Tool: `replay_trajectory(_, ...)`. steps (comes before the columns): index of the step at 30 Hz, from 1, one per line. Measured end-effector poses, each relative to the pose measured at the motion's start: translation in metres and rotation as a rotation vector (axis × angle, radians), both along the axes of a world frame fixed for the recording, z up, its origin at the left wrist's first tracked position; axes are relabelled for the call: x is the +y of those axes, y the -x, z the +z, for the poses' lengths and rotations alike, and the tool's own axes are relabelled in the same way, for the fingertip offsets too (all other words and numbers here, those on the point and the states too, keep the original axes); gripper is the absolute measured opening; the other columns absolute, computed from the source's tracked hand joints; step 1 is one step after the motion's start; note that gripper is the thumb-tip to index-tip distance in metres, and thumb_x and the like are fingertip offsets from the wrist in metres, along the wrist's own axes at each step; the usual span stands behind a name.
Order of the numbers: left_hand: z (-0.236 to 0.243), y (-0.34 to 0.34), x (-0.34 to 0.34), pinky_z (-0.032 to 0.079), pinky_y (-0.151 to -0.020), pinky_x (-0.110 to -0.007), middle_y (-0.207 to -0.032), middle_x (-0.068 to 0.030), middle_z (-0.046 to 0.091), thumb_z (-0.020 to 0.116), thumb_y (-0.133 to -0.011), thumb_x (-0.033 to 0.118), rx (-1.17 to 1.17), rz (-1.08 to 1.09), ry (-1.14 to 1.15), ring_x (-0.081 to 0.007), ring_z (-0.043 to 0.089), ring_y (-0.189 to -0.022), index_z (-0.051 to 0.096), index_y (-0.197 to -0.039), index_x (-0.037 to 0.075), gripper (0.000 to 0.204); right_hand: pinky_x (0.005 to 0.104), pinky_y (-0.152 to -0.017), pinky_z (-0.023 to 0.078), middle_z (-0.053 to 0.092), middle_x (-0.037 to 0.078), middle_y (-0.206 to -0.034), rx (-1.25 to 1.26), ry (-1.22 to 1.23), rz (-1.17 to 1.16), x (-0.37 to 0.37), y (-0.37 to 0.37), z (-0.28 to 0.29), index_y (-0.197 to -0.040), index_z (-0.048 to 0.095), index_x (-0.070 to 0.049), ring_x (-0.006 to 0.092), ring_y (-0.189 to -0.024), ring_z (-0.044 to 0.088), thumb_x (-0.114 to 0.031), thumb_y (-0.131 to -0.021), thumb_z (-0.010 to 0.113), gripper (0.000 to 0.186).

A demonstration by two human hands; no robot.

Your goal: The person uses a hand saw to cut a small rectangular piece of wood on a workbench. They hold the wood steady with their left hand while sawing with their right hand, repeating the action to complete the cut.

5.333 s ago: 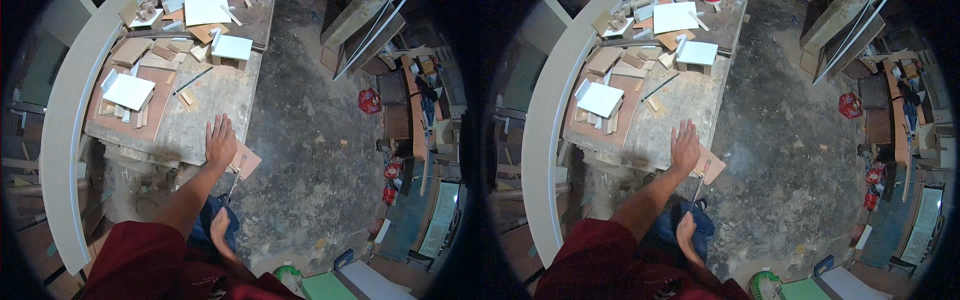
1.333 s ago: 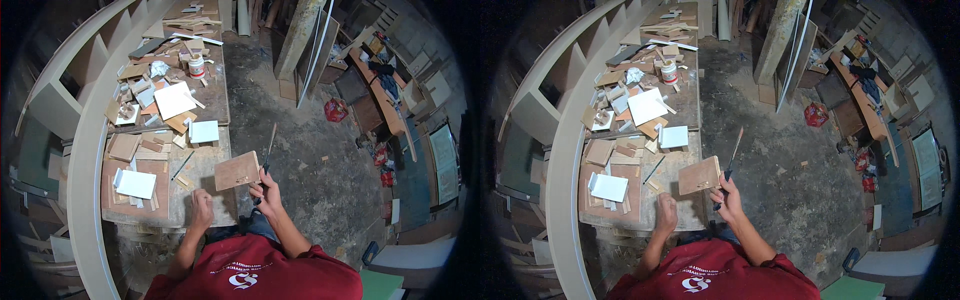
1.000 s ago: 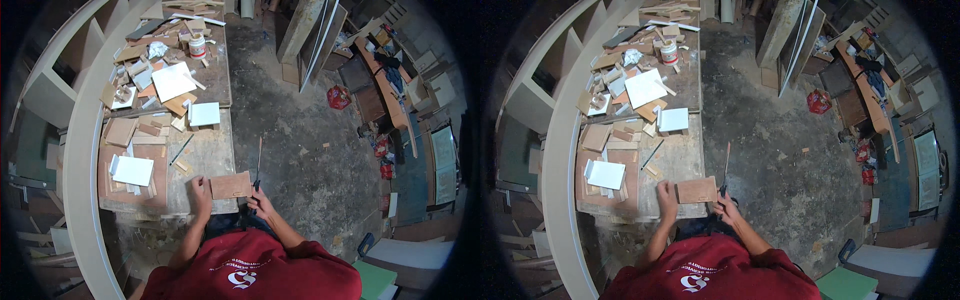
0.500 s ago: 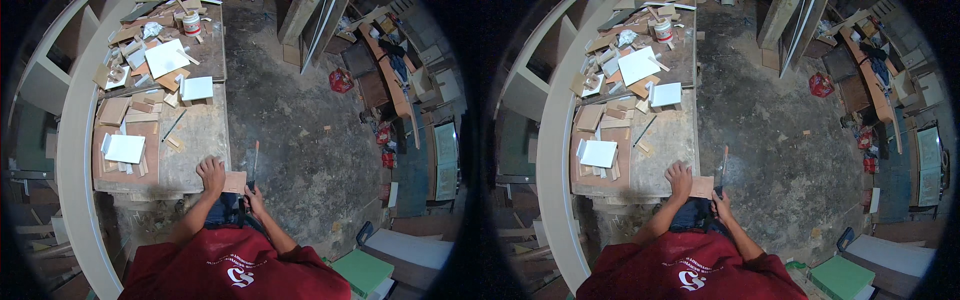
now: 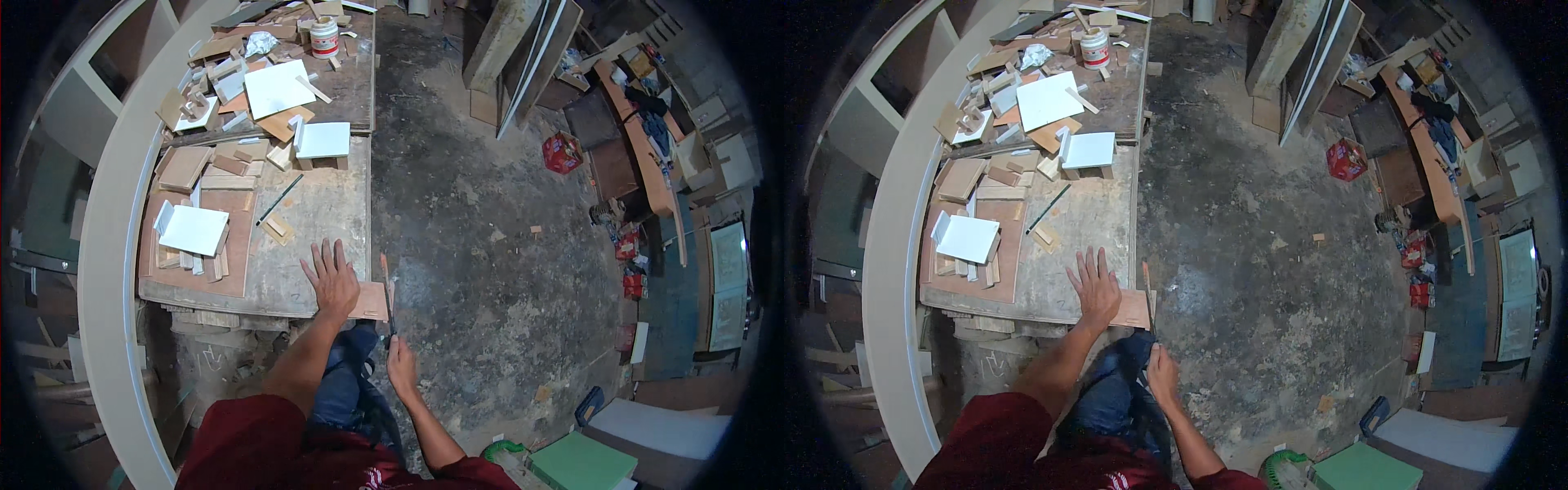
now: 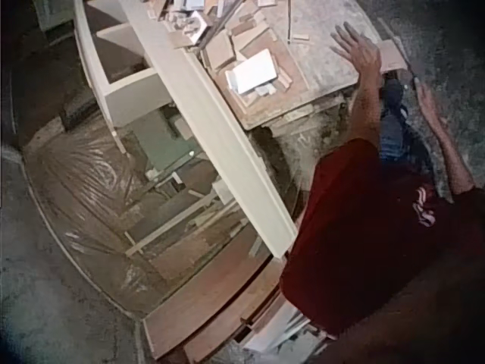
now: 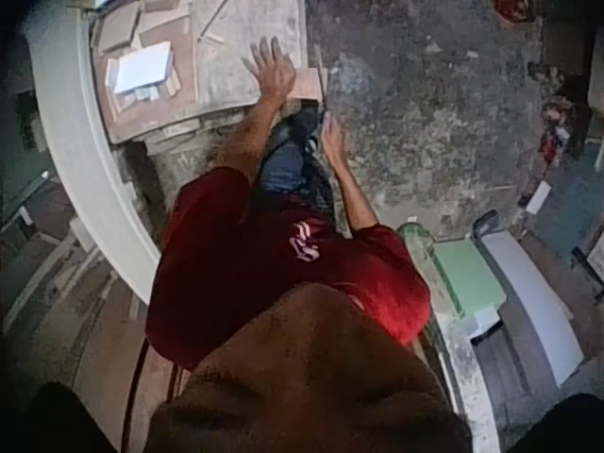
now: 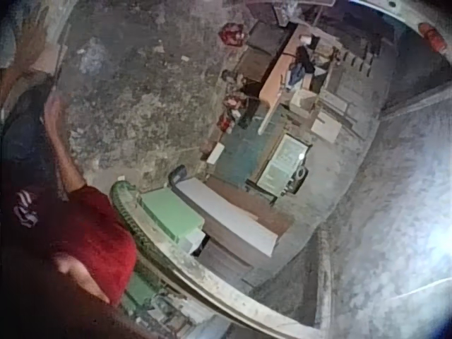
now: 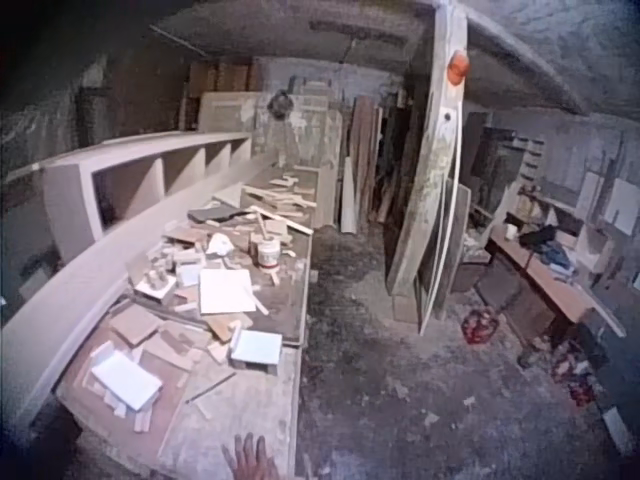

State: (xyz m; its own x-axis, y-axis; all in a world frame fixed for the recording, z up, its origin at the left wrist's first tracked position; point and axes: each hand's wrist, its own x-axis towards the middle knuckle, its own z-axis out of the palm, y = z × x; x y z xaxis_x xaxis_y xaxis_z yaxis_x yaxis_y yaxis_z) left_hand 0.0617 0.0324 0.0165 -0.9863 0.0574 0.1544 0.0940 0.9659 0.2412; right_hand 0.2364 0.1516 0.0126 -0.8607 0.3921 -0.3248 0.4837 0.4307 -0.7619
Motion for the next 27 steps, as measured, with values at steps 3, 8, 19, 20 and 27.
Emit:
replay_trajectory(3,0.002,-0.002,-0.006,0.005,-0.107,-0.063,-0.145,-0.0184,0.028,0.05,-0.088,0.022,-0.027,0.001,-0.011,-0.0391,0.013,-0.139,0.032,-0.14,0.005,0.058,0.0509,-0.064,0.041,0.057,0.03,-0.076,-0.157,0.088,0.058,0.0,0.016,0.017,-0.087,0.056,0.005,0.0486,-0.077,0.056,-0.034,-0.099,0.035,0.046)
replay_trajectory(8,0.01,-0.001,-0.003,0.005,-0.107,-0.063,-0.142,-0.0179,0.031,0.052,-0.086,0.023,-0.026,-0.003,-0.059,-0.0396,0.014,-0.138,0.035,-0.137,0.004,0.056,0.047,-0.059,0.039,0.053,0.026,-0.068,-0.007,0.011,0.113,-0.009,-0.008,-0.022,-0.082,0.055,0.005,0.0419,-0.064,0.053,-0.035,-0.099,0.035,0.048)
replay_trajectory(19,-0.002,-0.001,-0.008,0.007,-0.107,-0.063,-0.135,-0.021,0.037,0.054,-0.086,0.024,0.037,-0.04,-0.07,-0.0416,0.017,-0.136,0.048,-0.117,0.001,0.039,0.0458,-0.06,0.041,0.054,0.029,-0.071,-0.114,0.099,0.03,-0.03,-0.005,-0.014,-0.084,0.056,0.007,0.0388,-0.064,0.057,-0.033,-0.099,0.037,0.047)
replay_trajectory(20,-0.004,-0.001,-0.01,0.009,-0.107,-0.063,-0.135,-0.0219,0.036,0.053,-0.086,0.023,0.048,-0.036,-0.077,-0.0424,0.018,-0.136,0.049,-0.114,0.0,0.037,0.0451,-0.06,0.042,0.054,0.028,-0.07,-0.088,0.107,0.033,-0.031,-0.006,-0.014,-0.085,0.056,0.007,0.0363,-0.062,0.056,-0.033,-0.099,0.037,0.047)
replay_trajectory(27,-0.009,0.002,-0.009,0.014,-0.108,-0.06,-0.134,-0.0244,0.036,0.053,-0.086,0.022,0.058,-0.172,-0.114,-0.0444,0.019,-0.135,0.05,-0.11,-0.004,0.035,0.0381,-0.054,0.037,0.044,0.012,-0.058,-0.019,0.214,-0.099,-0.046,-0.012,-0.018,-0.076,0.05,0.005,0.0146,-0.06,0.038,-0.03,-0.1,0.038,0.044)
